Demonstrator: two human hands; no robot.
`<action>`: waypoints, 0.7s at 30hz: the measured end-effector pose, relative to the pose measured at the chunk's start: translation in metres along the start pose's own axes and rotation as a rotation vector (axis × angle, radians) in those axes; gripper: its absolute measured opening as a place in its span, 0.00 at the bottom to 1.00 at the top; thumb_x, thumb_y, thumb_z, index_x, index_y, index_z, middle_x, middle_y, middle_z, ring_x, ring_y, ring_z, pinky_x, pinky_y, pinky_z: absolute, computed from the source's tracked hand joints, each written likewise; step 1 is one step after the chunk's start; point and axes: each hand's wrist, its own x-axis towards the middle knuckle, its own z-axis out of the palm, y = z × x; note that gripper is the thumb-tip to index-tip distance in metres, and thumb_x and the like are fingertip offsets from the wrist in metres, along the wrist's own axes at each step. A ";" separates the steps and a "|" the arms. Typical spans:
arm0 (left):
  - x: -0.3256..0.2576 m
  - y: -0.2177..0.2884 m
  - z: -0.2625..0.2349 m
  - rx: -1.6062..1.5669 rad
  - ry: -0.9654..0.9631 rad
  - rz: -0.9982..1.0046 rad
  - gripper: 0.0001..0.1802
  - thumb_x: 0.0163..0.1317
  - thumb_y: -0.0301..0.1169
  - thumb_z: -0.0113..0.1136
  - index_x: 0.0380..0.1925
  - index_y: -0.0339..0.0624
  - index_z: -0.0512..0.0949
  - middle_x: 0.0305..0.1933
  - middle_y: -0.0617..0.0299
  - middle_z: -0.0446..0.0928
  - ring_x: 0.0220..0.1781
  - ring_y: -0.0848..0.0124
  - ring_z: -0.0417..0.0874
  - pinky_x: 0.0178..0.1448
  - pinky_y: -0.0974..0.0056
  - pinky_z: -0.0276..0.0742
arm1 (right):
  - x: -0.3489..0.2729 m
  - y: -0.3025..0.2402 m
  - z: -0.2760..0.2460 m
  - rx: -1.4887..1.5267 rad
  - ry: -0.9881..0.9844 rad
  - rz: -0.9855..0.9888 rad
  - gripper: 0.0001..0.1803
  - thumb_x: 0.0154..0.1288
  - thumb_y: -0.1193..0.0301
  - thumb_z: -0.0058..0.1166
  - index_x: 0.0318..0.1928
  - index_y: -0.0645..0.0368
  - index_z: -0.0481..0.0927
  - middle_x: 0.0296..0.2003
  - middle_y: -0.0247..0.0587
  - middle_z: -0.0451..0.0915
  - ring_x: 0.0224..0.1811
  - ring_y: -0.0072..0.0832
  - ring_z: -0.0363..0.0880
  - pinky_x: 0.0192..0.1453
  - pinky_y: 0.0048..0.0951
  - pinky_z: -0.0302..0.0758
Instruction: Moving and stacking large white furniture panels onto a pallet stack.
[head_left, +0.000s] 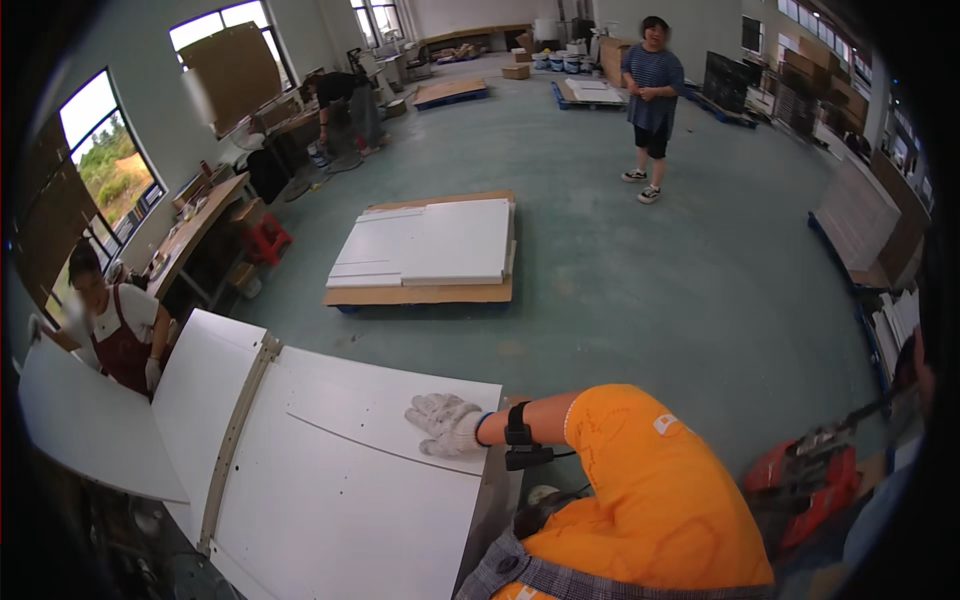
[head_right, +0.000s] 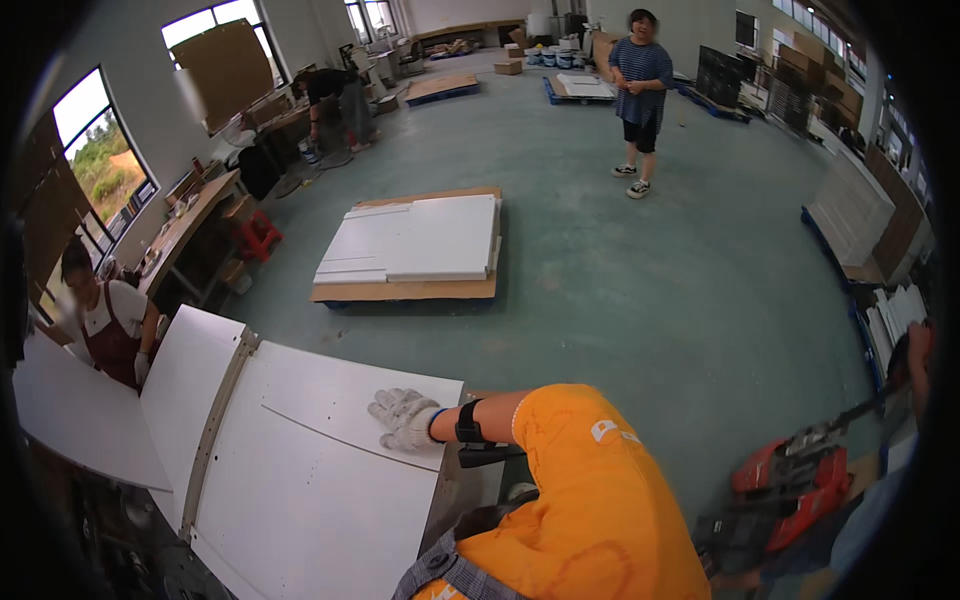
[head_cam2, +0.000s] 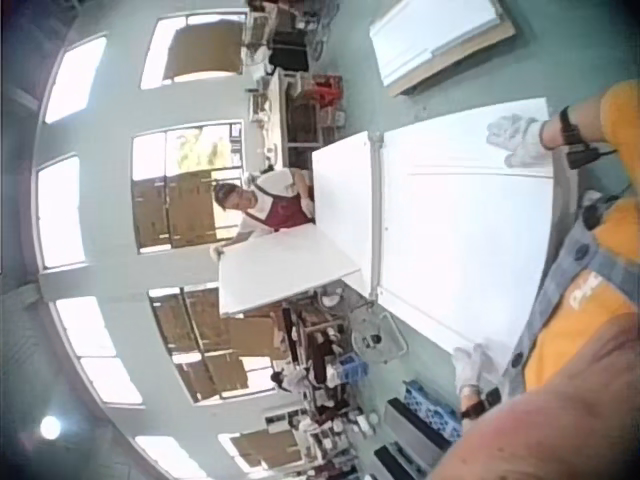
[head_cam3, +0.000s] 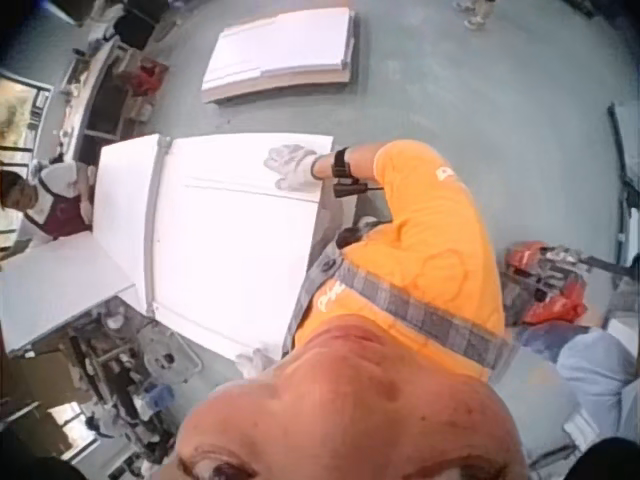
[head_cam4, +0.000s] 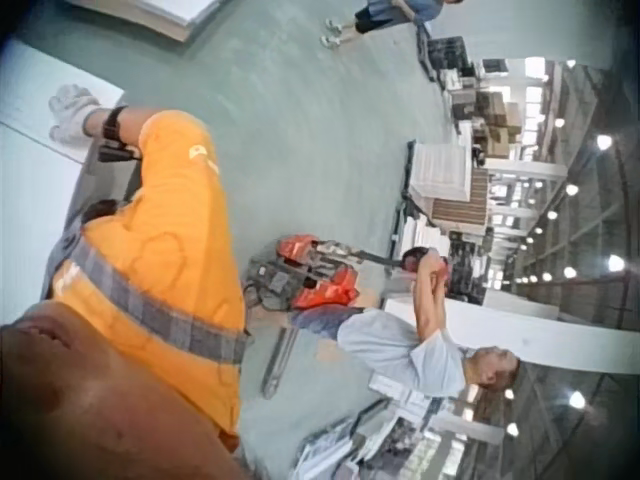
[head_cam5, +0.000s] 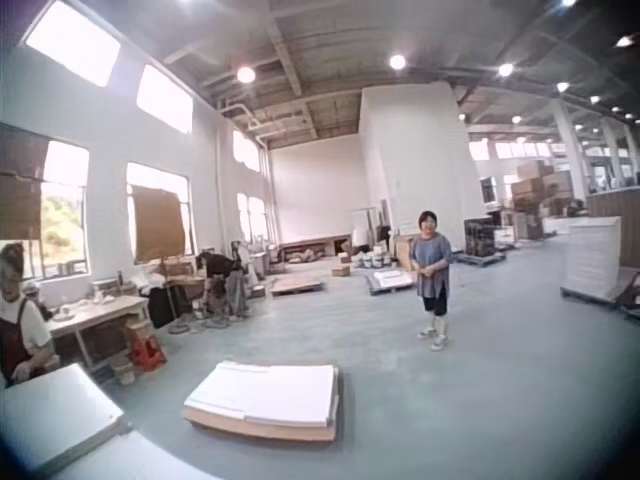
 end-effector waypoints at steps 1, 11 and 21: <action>0.011 0.000 -0.003 0.017 0.014 0.020 0.44 0.64 0.56 0.45 0.65 0.26 0.55 0.62 0.29 0.62 0.63 0.41 0.67 0.67 0.49 0.62 | -0.001 0.004 -0.001 -0.040 -0.040 -0.071 0.35 0.63 0.55 0.46 0.66 0.64 0.61 0.63 0.54 0.61 0.66 0.44 0.60 0.70 0.40 0.58; 0.082 0.003 -0.019 0.076 0.106 0.118 0.37 0.66 0.52 0.45 0.61 0.28 0.63 0.54 0.31 0.70 0.54 0.42 0.76 0.58 0.47 0.73 | -0.032 0.014 0.010 -0.042 0.064 -0.125 0.33 0.67 0.54 0.41 0.65 0.64 0.64 0.68 0.60 0.56 0.70 0.46 0.56 0.75 0.38 0.52; 0.166 -0.036 0.050 -0.101 0.494 0.013 0.40 0.64 0.54 0.46 0.63 0.29 0.61 0.58 0.32 0.68 0.58 0.43 0.74 0.60 0.49 0.72 | -0.035 0.012 0.005 -0.014 0.059 -0.082 0.34 0.67 0.53 0.39 0.66 0.61 0.64 0.70 0.56 0.55 0.72 0.44 0.54 0.76 0.37 0.50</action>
